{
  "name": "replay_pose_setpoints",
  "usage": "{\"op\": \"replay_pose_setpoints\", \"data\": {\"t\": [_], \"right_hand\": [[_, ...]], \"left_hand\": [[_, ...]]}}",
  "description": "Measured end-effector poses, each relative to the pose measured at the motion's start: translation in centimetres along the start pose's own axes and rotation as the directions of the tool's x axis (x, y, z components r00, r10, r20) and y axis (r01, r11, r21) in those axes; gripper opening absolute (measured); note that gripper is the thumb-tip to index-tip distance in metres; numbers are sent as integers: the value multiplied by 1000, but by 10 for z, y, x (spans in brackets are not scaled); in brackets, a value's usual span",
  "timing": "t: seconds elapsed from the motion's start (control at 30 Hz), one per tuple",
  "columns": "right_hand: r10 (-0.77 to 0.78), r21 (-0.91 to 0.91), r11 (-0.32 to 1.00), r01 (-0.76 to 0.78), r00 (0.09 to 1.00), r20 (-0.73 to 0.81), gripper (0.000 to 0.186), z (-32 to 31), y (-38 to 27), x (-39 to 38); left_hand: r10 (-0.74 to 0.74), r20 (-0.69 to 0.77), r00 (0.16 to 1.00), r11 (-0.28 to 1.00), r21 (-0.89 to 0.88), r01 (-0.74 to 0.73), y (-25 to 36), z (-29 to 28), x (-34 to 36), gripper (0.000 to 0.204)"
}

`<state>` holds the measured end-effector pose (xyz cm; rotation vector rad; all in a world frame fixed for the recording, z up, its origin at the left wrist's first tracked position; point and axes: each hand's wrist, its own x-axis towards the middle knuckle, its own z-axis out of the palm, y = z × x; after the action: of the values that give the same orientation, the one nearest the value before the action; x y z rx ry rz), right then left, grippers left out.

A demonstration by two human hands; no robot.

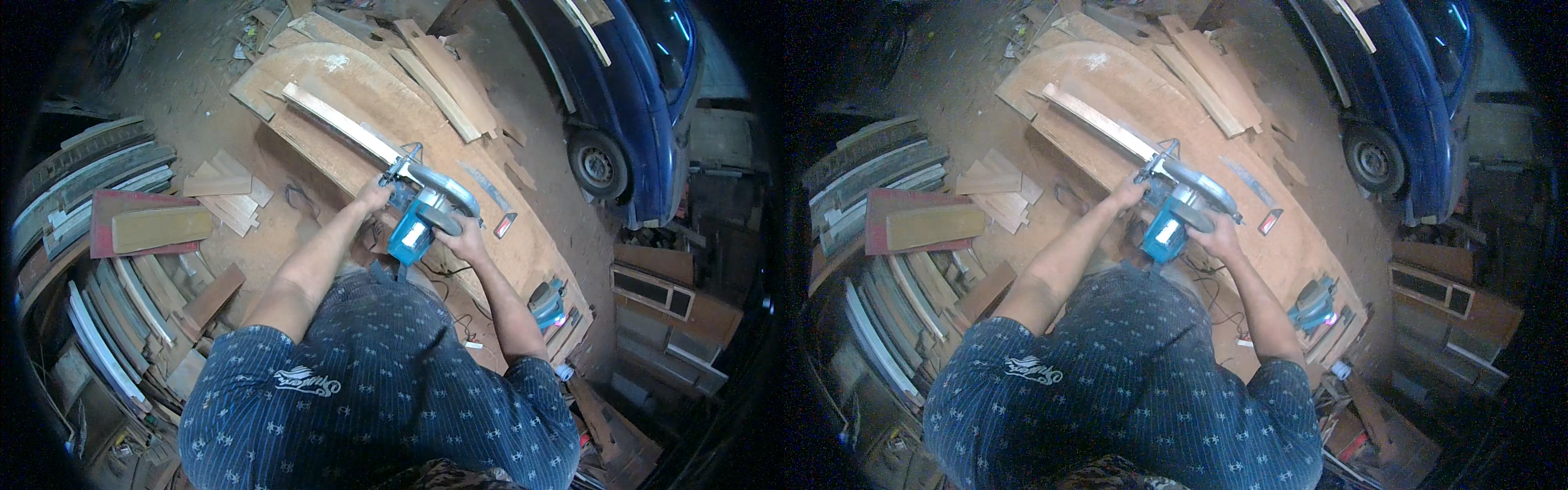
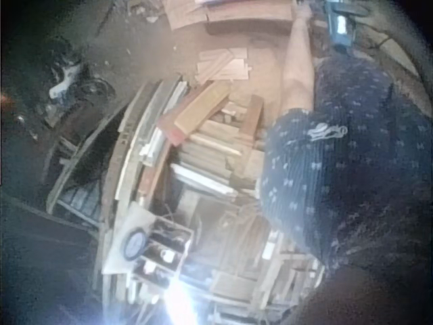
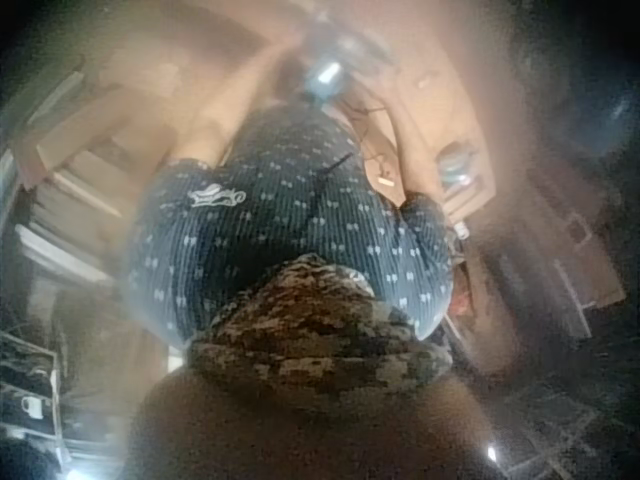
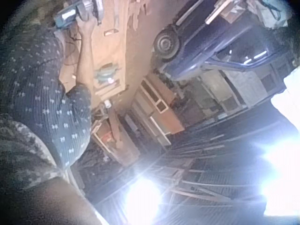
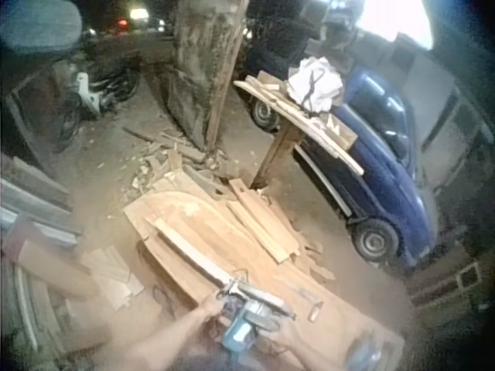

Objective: The person uses a handheld circular saw to cut several pieces of light-colored wood on a workbench. They repeatedly position the wood, cut it, and then inspect the cut pieces before moving them aside.

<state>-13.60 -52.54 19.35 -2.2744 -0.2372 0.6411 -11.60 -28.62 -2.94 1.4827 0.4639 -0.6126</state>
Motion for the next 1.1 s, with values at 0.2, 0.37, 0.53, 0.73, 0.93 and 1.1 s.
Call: {"op": "replay_pose_setpoints", "data": {"t": [0.2,0.37,0.53,0.73,0.93,1.1], "right_hand": [[36,-97,995,-40,999,-38,44,9,15,2],[12,-152,988,-24,997,-79,44,10,9,4],[6,-192,981,-23,996,-85,44,6,4,3],[13,-169,985,-27,997,-82,43,3,-13,1],[-2,-164,986,-10,997,-75,42,4,-8,2],[34,-151,988,-35,999,-7,44,-3,-23,3]], "left_hand": [[16,45,999,998,62,-19,23,-8,-13,31],[19,97,995,1000,-12,-18,39,-12,-24,24],[16,78,997,994,-105,-8,43,-12,-29,27],[-24,82,996,998,-54,29,51,-15,-35,29],[23,52,998,996,-86,-18,59,-17,-43,33],[-9,46,999,1000,-11,10,59,-20,-42,30]]}}
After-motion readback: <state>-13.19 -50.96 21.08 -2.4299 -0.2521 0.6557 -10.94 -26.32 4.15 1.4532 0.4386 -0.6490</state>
